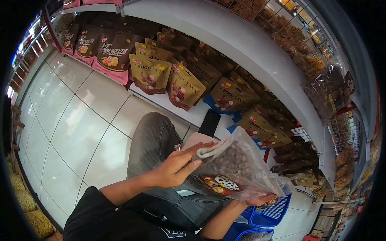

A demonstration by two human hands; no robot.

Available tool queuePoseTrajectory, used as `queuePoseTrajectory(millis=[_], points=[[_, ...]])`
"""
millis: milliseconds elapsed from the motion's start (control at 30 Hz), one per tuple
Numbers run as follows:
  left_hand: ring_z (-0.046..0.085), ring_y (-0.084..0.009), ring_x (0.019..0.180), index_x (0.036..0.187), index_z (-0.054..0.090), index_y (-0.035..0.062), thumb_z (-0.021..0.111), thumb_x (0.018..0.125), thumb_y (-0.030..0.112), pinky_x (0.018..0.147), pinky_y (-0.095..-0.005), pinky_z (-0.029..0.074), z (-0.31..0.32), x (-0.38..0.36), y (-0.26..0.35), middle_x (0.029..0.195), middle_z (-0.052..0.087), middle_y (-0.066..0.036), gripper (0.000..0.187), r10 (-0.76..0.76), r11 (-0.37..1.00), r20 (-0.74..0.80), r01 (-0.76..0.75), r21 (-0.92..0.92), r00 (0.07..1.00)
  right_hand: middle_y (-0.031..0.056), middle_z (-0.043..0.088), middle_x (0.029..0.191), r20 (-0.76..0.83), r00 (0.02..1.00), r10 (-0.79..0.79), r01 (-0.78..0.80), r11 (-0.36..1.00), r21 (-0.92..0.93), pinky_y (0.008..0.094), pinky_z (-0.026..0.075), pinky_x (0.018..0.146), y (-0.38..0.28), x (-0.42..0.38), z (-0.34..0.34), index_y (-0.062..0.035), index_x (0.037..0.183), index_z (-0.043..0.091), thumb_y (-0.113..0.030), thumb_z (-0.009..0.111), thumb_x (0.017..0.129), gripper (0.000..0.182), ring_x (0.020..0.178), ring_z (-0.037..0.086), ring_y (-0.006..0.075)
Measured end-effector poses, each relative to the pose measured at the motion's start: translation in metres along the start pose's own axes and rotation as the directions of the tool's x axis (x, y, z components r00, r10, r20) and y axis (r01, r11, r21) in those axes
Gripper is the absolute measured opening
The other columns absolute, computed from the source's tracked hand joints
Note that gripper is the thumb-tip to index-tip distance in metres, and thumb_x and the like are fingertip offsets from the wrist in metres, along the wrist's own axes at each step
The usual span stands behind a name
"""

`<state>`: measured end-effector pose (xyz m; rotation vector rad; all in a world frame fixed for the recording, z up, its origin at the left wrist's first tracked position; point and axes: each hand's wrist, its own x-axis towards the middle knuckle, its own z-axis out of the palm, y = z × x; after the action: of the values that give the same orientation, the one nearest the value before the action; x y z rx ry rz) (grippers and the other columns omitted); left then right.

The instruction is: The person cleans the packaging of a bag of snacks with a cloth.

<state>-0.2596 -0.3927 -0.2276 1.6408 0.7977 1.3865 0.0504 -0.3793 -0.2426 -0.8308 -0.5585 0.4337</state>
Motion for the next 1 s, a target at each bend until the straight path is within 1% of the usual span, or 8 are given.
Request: queuePoseTrajectory(millis=[100, 200, 367, 467, 700, 800, 833, 1000], points=[[0.053, -0.0428, 0.144, 0.156, 0.045, -0.0035, 0.048, 0.113, 0.016, 0.114, -0.0432, 0.046, -0.002, -0.014, -0.028, 0.158, 0.052, -0.024, 0.047, 0.076, 0.988, 0.021, -0.078, 0.130, 0.997, 0.0116, 0.032, 0.172, 0.004, 0.999, -0.048, 0.048, 0.999, -0.026, 0.0608, 0.029, 0.127, 0.004, 0.005, -0.006, -0.0194, 0.164, 0.039, -0.059, 0.046, 0.109, 0.068, 0.156, 0.034, 0.0363], [0.054, -0.0433, 0.144, 0.156, 0.046, -0.0015, 0.048, 0.113, 0.015, 0.115, -0.0443, 0.045, -0.004, -0.028, -0.055, 0.157, 0.054, -0.023, 0.046, -0.113, 0.994, -0.055, 0.113, 0.000, 0.992, 0.0126, 0.036, 0.170, 0.034, 0.996, -0.084, 0.085, 0.996, -0.033, 0.0615, 0.033, 0.126, 0.008, 0.018, -0.029, -0.0188, 0.162, 0.042, -0.057, 0.046, 0.110, 0.065, 0.153, 0.038, 0.0371], [0.065, -0.0443, 0.129, 0.151, 0.051, -0.0063, 0.054, 0.111, 0.019, 0.111, -0.0412, 0.047, -0.003, -0.049, -0.093, 0.120, 0.067, -0.040, 0.047, -0.385, 0.911, -0.159, 0.402, 0.090, 0.909, 0.0141, 0.041, 0.167, 0.029, 0.998, -0.061, 0.060, 0.998, 0.031, 0.0624, 0.034, 0.127, 0.007, 0.017, -0.032, -0.0175, 0.158, 0.048, -0.054, 0.044, 0.110, 0.060, 0.151, 0.043, 0.0388], [0.050, -0.0493, 0.144, 0.154, 0.050, 0.0006, 0.047, 0.113, 0.020, 0.120, -0.0505, 0.040, 0.001, -0.048, -0.096, 0.149, 0.058, -0.029, 0.045, -0.409, 0.894, -0.143, 0.427, 0.135, 0.901, 0.0144, 0.040, 0.168, -0.001, 0.998, -0.058, 0.058, 0.998, 0.024, 0.0632, 0.031, 0.128, 0.006, 0.018, -0.030, -0.0164, 0.159, 0.047, -0.054, 0.042, 0.111, 0.062, 0.152, 0.041, 0.0393], [0.042, -0.0403, 0.154, 0.160, 0.043, 0.0020, 0.047, 0.112, 0.017, 0.132, -0.0502, 0.023, 0.004, -0.009, -0.017, 0.162, 0.048, -0.022, 0.050, -0.178, 0.977, 0.028, 0.180, -0.118, 0.984, 0.0152, 0.035, 0.172, -0.056, 0.998, -0.010, 0.011, 1.000, 0.022, 0.0641, 0.032, 0.128, -0.009, 0.005, -0.008, -0.0133, 0.164, 0.042, -0.056, 0.039, 0.112, 0.068, 0.156, 0.038, 0.0383], [0.035, -0.0365, 0.160, 0.162, 0.041, -0.0008, 0.048, 0.112, 0.013, 0.131, -0.0467, 0.023, 0.007, -0.001, 0.009, 0.168, 0.042, -0.021, 0.052, -0.073, 0.978, 0.108, 0.092, -0.187, 0.991, 0.0157, 0.037, 0.171, -0.121, 0.993, -0.010, 0.011, 1.000, 0.008, 0.0643, 0.035, 0.126, -0.011, 0.003, 0.000, -0.0134, 0.163, 0.043, -0.057, 0.039, 0.111, 0.068, 0.154, 0.041, 0.0387], [0.030, -0.0364, 0.162, 0.162, 0.037, -0.0051, 0.046, 0.112, 0.013, 0.133, -0.0486, 0.017, 0.009, 0.001, 0.013, 0.170, 0.038, -0.022, 0.053, 0.009, 0.988, 0.140, 0.013, -0.154, 0.990, 0.0159, 0.037, 0.171, -0.151, 0.988, -0.008, 0.009, 1.000, 0.011, 0.0643, 0.036, 0.126, -0.011, 0.003, 0.001, -0.0134, 0.163, 0.043, -0.058, 0.039, 0.111, 0.068, 0.153, 0.042, 0.0389], [0.027, -0.0367, 0.163, 0.159, 0.041, -0.0061, 0.047, 0.112, 0.012, 0.133, -0.0506, 0.017, 0.018, -0.008, 0.011, 0.170, 0.038, -0.023, 0.051, -0.010, 0.998, 0.117, 0.017, -0.058, 0.993, 0.0166, 0.040, 0.168, -0.150, 0.984, 0.094, -0.073, 0.988, 0.135, 0.0645, 0.037, 0.126, -0.010, 0.008, -0.006, -0.0134, 0.160, 0.047, -0.059, 0.040, 0.110, 0.068, 0.152, 0.044, 0.0399]])
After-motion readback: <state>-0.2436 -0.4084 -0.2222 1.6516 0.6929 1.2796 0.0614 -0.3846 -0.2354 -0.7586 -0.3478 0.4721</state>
